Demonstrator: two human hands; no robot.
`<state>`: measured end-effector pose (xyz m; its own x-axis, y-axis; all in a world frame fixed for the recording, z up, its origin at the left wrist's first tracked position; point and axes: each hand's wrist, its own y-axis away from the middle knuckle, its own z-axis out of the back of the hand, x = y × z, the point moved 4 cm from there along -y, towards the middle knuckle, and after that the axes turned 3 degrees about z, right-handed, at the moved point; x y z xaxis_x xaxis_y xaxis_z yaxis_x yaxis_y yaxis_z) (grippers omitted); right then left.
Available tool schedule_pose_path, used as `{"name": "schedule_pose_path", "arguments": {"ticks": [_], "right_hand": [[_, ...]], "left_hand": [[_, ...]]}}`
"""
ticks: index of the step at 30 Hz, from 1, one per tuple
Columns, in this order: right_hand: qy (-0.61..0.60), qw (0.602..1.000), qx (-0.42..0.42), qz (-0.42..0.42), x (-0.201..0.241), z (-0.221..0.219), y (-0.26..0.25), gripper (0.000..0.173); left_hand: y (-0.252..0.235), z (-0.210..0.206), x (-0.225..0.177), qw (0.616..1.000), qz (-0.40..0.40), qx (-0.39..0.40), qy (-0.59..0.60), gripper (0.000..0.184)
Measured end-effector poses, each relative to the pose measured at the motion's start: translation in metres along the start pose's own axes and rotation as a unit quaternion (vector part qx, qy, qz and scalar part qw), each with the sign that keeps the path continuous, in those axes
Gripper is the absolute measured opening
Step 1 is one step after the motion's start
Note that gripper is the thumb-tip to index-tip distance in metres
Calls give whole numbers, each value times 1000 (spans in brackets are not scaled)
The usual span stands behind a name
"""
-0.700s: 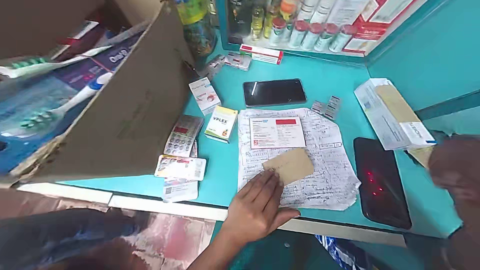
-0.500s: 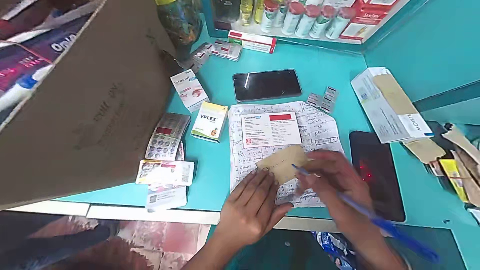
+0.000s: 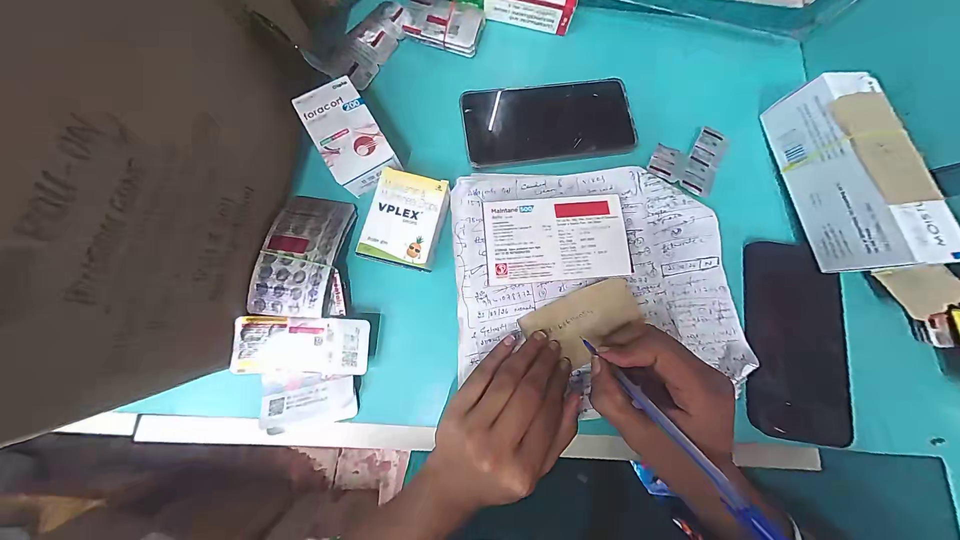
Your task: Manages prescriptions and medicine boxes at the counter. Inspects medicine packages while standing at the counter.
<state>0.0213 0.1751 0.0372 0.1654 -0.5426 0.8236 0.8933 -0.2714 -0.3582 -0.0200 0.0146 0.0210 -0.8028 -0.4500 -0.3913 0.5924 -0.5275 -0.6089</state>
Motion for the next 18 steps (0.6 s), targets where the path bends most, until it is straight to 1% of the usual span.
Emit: {"name": "schedule_pose_path", "arguments": {"ticks": [4,10,18], "right_hand": [[10,1000,11,-5,0,-2,-1,12],[29,999,25,1,3,-2,-2,9],[32,999,12,-2,4,-3,-2,9]], "left_hand": [[0,0,0,1000,1,-1,3,29],[-1,0,1,1000,-4,-2,3,28],[-1,0,1,1000,-10,-7,-3,28]]}}
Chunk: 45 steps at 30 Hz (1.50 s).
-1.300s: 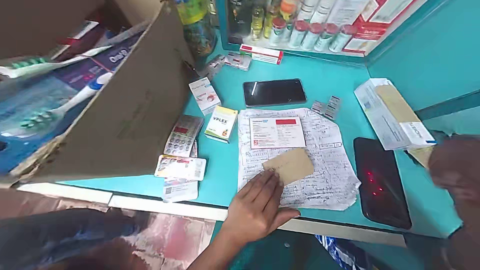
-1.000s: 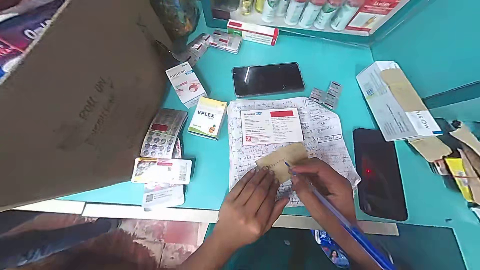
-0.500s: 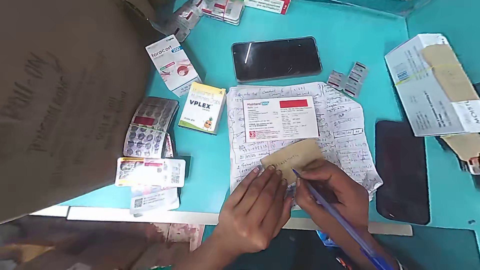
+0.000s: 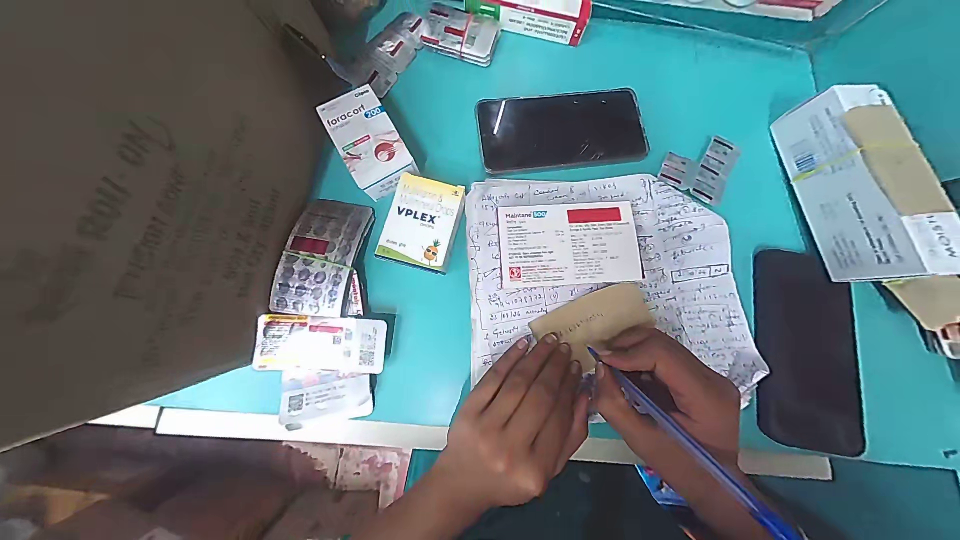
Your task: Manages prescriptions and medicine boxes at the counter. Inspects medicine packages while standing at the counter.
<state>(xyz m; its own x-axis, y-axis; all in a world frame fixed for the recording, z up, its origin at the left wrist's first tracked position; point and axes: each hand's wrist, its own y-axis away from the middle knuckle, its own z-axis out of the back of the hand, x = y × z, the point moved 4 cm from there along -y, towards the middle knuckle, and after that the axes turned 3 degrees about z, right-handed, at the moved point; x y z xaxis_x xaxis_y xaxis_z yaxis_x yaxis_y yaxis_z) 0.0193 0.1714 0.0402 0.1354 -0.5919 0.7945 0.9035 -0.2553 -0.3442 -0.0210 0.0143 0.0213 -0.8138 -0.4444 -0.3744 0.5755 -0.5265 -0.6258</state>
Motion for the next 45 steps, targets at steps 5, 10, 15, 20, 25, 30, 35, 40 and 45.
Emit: {"name": "schedule_pose_path", "arguments": {"ticks": [5,10,15,20,25,30,35,40,45], "right_hand": [[-25,1000,-11,0,-1,2,1,12],[-34,999,-14,4,1,3,-1,14],[73,994,56,67,10,32,-33,29],[227,957,123,130,7,69,-94,36],[262,934,186,157,-6,71,-121,33],[217,961,150,83,-22,72,-121,31],[125,971,186,77,-33,70,-110,34],[75,976,197,46,-35,76,-110,31],[51,973,221,35,-39,73,-106,38]], "left_hand": [[0,1,0,1000,-1,4,-4,28],[0,0,0,1000,0,-1,1,27],[1,0,1,1000,2,-1,9,28],[3,3,3,996,17,-17,86,28],[-11,34,18,982,105,-21,157,30],[-39,36,44,981,192,19,29,51],[-44,16,49,982,179,42,-47,58],[-44,11,51,982,174,48,-59,57],[-45,9,52,979,182,49,-72,59]]}}
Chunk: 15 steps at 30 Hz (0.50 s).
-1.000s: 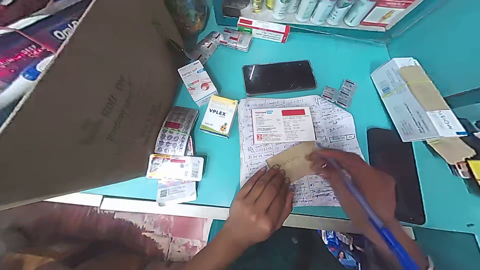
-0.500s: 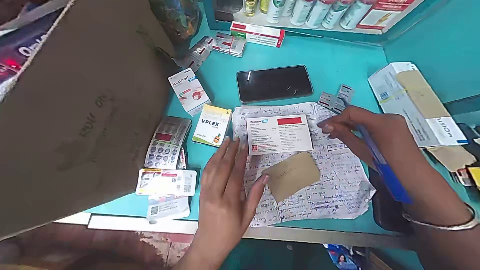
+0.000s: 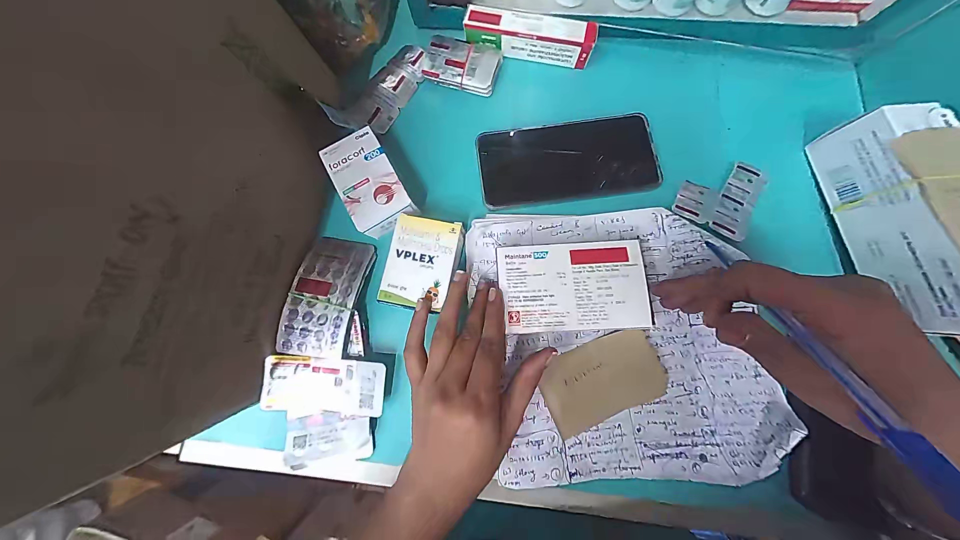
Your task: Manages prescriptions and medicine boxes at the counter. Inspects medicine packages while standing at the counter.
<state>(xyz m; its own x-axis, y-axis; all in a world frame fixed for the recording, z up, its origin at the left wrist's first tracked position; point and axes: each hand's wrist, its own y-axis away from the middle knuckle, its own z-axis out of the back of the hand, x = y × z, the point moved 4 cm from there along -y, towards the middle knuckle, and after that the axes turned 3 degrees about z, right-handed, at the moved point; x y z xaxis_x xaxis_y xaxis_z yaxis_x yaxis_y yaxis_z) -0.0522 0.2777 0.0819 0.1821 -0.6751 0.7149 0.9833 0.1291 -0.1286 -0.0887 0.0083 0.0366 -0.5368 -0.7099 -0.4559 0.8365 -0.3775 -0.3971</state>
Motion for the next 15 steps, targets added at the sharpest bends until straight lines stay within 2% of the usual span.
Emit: {"name": "schedule_pose_path", "arguments": {"ticks": [15], "right_hand": [[0,1000,20,-21,-5,-2,1,41]], "left_hand": [[-1,-1,0,1000,-2,-8,1,41]]}}
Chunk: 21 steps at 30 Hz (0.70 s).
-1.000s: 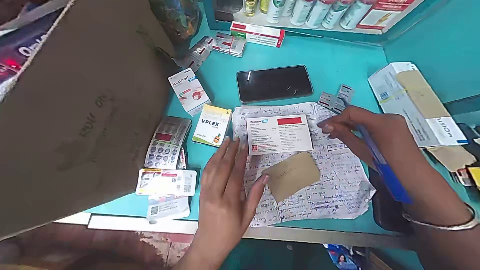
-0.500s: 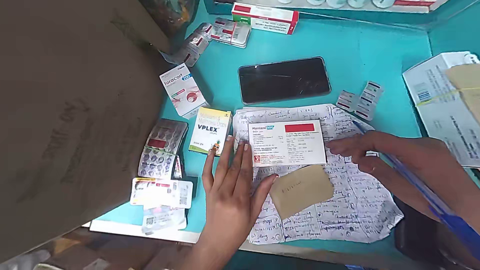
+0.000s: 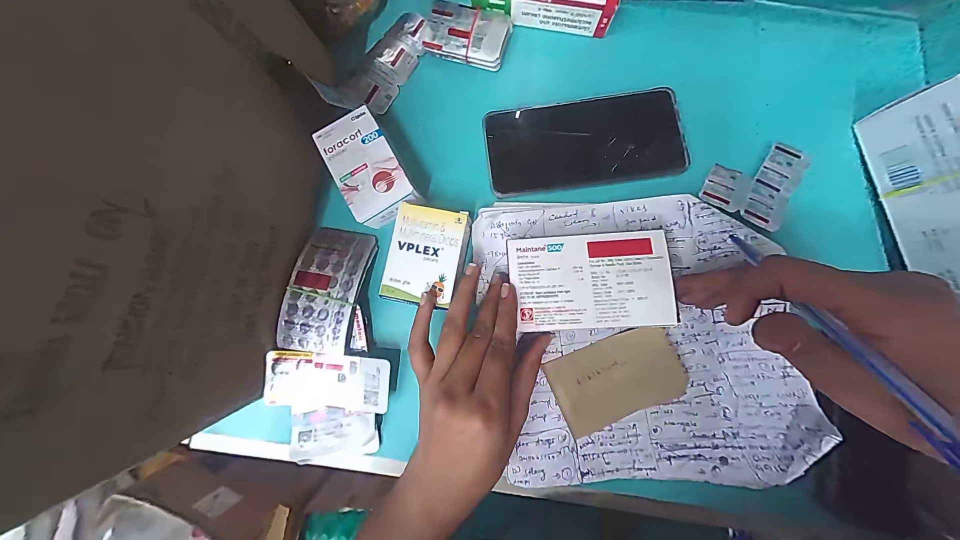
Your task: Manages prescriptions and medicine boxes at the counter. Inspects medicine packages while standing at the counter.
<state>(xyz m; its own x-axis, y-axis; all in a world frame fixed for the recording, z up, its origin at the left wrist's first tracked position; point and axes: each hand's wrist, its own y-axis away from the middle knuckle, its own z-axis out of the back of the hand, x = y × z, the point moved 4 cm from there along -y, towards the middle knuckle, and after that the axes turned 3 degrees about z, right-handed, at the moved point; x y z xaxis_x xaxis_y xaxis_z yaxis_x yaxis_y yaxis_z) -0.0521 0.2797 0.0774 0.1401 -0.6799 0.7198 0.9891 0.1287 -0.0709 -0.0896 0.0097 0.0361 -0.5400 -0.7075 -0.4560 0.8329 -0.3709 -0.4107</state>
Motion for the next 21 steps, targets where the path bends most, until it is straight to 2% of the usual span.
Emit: {"name": "schedule_pose_path", "arguments": {"ticks": [8,16,18,21], "right_hand": [[-11,1000,-14,-14,-1,2,4,33],[-9,1000,-24,-10,17,6,4,38],[-41,999,-17,-1,9,6,7,31],[-52,998,-25,-16,23,8,2,29]], "left_hand": [[2,2,-1,1000,-15,3,27,43],[4,6,-3,999,-31,-28,25,35],[5,7,-2,998,-34,-37,31,35],[6,9,-1,997,-38,-56,46,34]]}}
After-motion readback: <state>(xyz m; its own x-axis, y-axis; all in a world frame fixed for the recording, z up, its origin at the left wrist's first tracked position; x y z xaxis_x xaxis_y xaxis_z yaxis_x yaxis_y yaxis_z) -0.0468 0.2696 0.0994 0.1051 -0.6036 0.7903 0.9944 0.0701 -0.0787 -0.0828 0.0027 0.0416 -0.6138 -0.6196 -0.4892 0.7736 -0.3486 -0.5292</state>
